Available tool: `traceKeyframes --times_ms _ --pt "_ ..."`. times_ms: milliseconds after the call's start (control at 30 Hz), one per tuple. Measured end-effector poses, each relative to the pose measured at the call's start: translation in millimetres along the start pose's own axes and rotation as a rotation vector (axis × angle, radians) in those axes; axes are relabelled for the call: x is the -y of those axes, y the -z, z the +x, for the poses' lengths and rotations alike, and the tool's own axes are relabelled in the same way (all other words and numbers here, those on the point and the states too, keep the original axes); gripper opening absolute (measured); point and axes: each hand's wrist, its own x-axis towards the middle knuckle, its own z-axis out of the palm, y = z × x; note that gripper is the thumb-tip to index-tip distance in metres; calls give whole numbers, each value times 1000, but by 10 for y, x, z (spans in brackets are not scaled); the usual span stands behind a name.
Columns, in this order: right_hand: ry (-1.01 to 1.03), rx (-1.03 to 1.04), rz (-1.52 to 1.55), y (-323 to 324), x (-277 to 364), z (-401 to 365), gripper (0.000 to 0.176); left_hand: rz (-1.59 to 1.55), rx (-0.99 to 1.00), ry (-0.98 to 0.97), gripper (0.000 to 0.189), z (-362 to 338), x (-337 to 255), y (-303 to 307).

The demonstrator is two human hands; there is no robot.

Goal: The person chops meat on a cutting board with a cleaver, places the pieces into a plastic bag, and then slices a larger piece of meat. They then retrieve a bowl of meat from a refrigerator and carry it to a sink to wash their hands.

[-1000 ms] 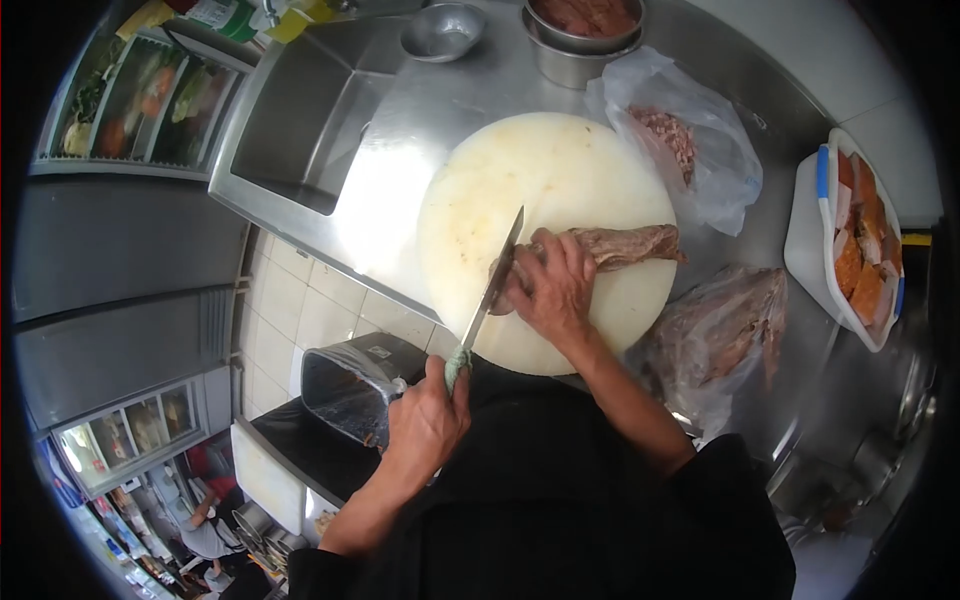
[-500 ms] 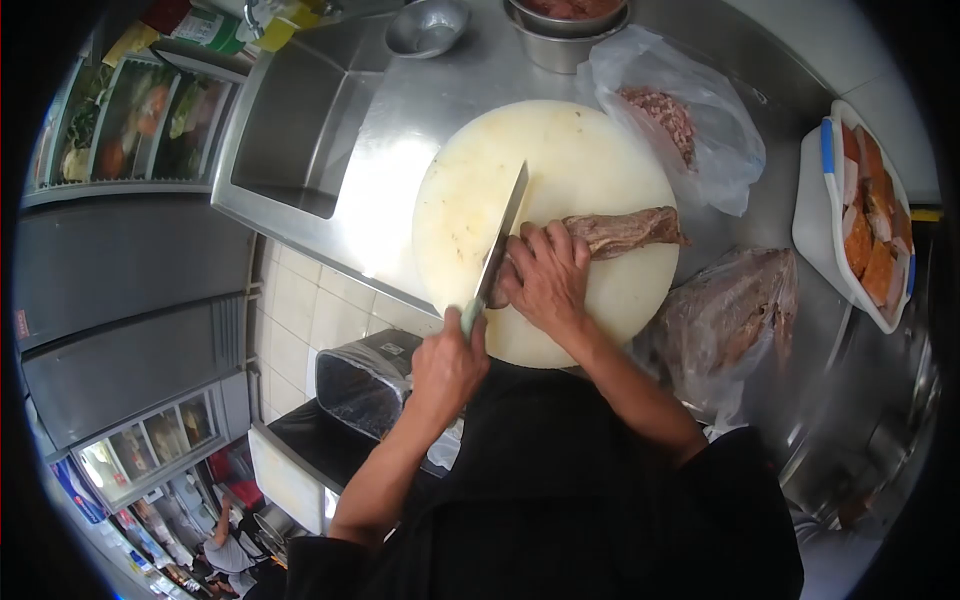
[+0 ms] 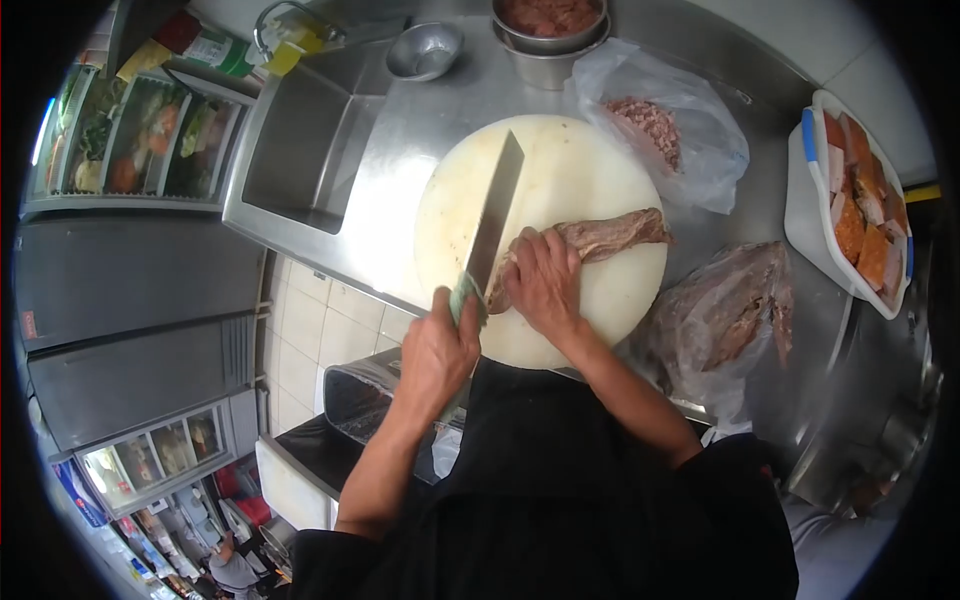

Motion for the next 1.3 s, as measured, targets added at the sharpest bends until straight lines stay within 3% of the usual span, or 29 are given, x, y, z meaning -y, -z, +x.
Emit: traceKeyframes --times_ms 400,600,800,1067,1167,1300 --pt "45 -12 -73 7 6 54 26 125 156 90 21 -600 164 59" --pt "47 50 -52 21 25 41 23 133 54 17 22 -121 158 -261" --pt "83 -10 -99 -11 3 35 23 80 47 50 25 -430 299 -302" --pt "99 25 -95 45 15 15 22 -117 -79 -83 32 690 161 -422" --pt "75 25 -36 44 7 30 23 -480 171 209 36 720 232 -171" --pt "55 14 27 76 28 17 25 -432 155 253 28 547 94 100"
